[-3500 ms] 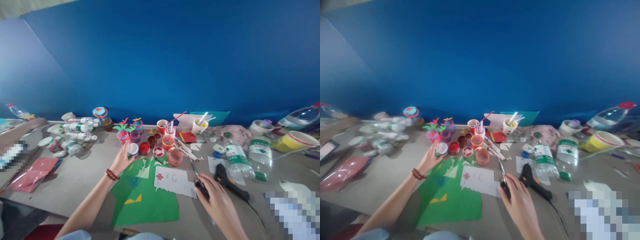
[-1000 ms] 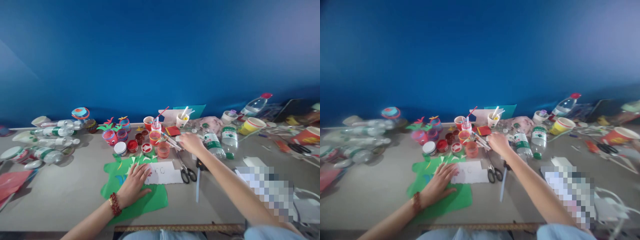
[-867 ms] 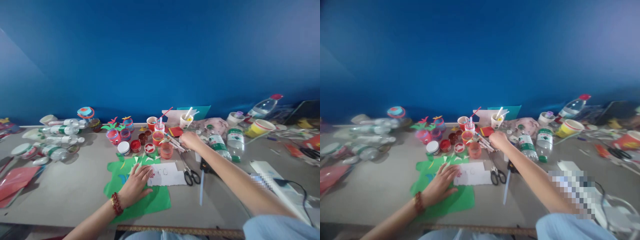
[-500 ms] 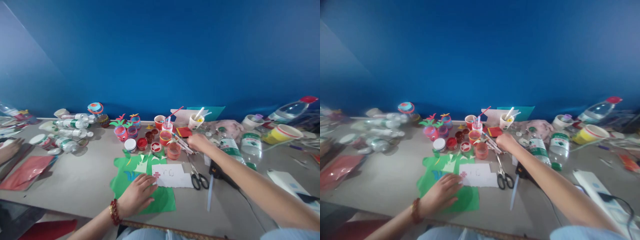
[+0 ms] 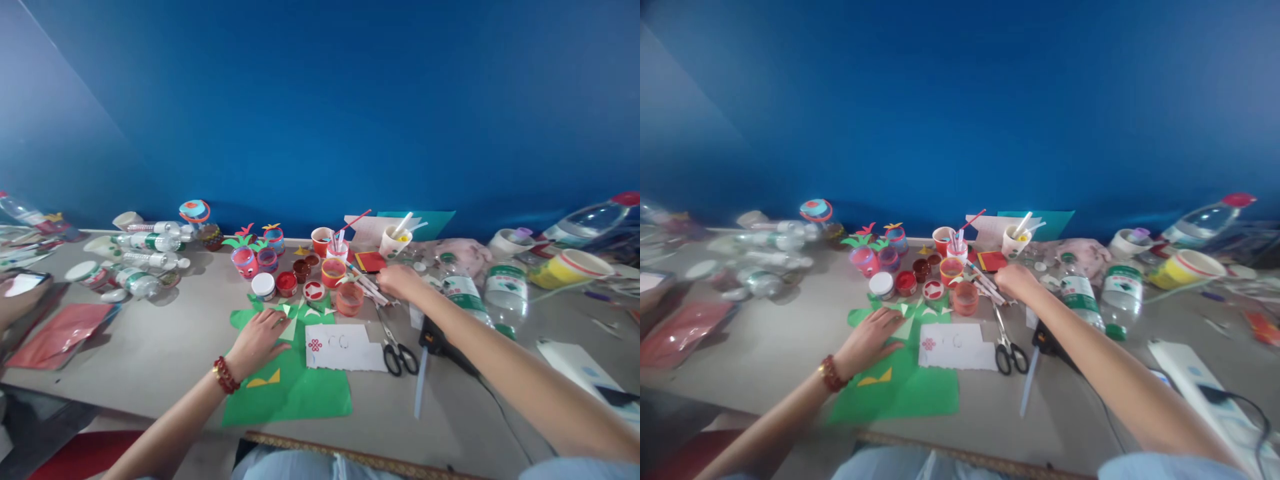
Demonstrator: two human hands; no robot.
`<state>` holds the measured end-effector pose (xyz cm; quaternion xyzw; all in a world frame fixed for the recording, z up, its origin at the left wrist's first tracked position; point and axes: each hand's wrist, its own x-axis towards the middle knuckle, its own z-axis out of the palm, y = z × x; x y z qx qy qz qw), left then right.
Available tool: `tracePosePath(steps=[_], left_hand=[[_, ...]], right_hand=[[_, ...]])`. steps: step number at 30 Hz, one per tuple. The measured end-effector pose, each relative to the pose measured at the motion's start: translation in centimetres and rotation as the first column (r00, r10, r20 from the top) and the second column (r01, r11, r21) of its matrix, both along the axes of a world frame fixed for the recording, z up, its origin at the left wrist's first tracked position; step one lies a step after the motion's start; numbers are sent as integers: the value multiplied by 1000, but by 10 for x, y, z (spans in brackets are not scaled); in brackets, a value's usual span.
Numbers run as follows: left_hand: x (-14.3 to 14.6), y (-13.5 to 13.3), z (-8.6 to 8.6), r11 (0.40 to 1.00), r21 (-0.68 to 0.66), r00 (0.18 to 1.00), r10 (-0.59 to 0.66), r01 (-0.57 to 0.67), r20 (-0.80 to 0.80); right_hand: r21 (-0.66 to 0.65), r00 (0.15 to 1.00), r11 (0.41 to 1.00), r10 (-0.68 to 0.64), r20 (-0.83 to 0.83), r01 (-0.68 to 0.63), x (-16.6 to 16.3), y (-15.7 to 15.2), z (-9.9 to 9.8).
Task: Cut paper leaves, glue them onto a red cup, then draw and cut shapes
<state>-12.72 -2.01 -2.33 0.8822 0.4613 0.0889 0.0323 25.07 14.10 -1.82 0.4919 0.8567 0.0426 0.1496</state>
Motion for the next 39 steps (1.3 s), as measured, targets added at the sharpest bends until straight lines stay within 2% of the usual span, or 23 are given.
tracePosePath(steps=[6, 12, 19, 30, 35, 39], left_hand=[[7, 1, -4, 1000, -2, 997, -1, 1, -78], [2, 1, -14, 1000, 21, 1000, -10, 10, 9], [-1, -5, -14, 1000, -4, 998, -13, 13, 64], [-5, -5, -24, 995, 91, 987, -44, 30, 156], [-4, -4, -23, 988, 148, 984, -58, 33, 170], [-6, -5, -25, 986, 163, 987, -59, 34, 153]], right_hand=[[12, 999, 999, -33, -22, 34, 7, -3, 2], [32, 996, 997, -72, -55, 74, 11, -6, 10], [86, 978, 980, -166, -123, 177, 6, -8, 1], [77, 943, 956, -264, -204, 284, 13, -3, -2], [73, 937, 958, -254, -242, 278, 18, -3, -6], [79, 945, 972, -196, -263, 223, 18, -3, -11]])
